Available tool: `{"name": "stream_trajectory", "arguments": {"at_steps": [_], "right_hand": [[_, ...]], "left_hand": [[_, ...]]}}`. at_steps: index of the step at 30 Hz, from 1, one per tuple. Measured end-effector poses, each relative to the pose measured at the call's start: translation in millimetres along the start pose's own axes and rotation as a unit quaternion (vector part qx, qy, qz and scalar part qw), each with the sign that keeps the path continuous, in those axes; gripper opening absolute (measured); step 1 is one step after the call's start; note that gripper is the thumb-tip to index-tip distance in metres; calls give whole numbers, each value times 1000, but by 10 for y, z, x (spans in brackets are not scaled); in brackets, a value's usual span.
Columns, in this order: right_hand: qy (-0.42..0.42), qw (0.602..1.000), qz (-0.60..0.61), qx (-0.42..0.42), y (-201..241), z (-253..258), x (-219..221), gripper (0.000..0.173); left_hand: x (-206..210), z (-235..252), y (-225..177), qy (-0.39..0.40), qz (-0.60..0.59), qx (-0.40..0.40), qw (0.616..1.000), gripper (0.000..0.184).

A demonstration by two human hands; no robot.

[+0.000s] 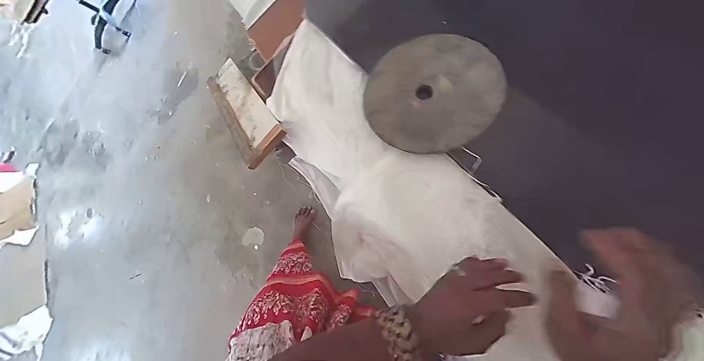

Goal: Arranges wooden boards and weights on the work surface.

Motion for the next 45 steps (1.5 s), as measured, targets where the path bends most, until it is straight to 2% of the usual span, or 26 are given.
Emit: {"name": "stream_trajectory", "arguments": {"at_steps": [1,3,5,7,9,10,11,12,14,16,18,20,22,25,28,32,34,36,37,41,43,45], "right_hand": [[23,998,54,4,405,-29,470,48],[109,979,156,75,1242,3,1428,39],[186,955,198,119,1759,16,2468,44],[283,939,130,149,2089,125,3444,69],[437,862,43,253,2435,435,4265,102],[459,828,53,318,2586,592,4640,110],[441,801,97,394,2699,687,4985,114],[379,777,168,474,2769,738,5318,110],[191,724,290,595,2829,769,5896,89],[76,707,340,615,2692,726,6383,72],[36,698,390,599,2610,721,6594,54],[40,686,444,575,2597,715,6613,46],[41,698,454,552,2752,786,6518,39],[44,736,401,544,3391,856,6147,35],[31,776,360,516,3961,760,5622,42],[33,837,344,423,4259,450,4724,58],[57,839,361,404,4320,338,4244,55],[88,826,376,411,4243,224,3889,52],[97,820,373,424,4166,178,3764,50],[134,802,340,473,3762,-123,3229,49],[161,802,350,456,3609,-341,2848,61],[166,779,368,480,3560,-523,2428,60]], "left_hand": [[-349,-275,72,-59,-9,-49,997,27],[-1067,-870,272,-161,12,-159,974,22],[-1744,-1472,537,-228,57,-261,936,27],[-2369,-2014,802,-293,50,-362,883,31],[-2905,-2502,1034,-369,5,-440,818,35],[-3160,-2692,1113,-395,-14,-471,789,37],[-3372,-2883,1164,-418,-26,-489,765,37],[-3561,-3064,1227,-433,-28,-503,747,37],[-3900,-3355,1381,-440,-27,-528,726,36],[-4199,-3520,1583,-427,-42,-550,717,37],[-4491,-3572,1847,-418,-85,-558,712,38],[-4751,-3501,2101,-430,-171,-567,681,40],[-5022,-3282,2381,-443,-253,-562,652,45],[-5536,-2880,2705,-457,-317,-521,647,60],[-6097,-2580,2924,-493,-356,-473,638,77],[-6488,-2406,3145,-500,-376,-436,647,75],[-6424,-2382,3182,-512,-367,-452,632,63],[-6149,-2457,3099,-541,-321,-502,593,48],[-5960,-2545,3037,-545,-300,-518,588,41],[-5194,-3051,2548,-534,-234,-535,611,42],[-4914,-3095,2095,-541,-234,-504,632,38],[-4729,-3217,1598,-543,-251,-447,665,33]]}}
Point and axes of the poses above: each hand's wrist, its own z-axis towards the middle knuckle, its own x-axis out of the palm, y = z × x, the point moved 4 cm from there along z, towards the middle knuckle, and after that the axes turned 7 degrees about z, right-handed, at the moved point
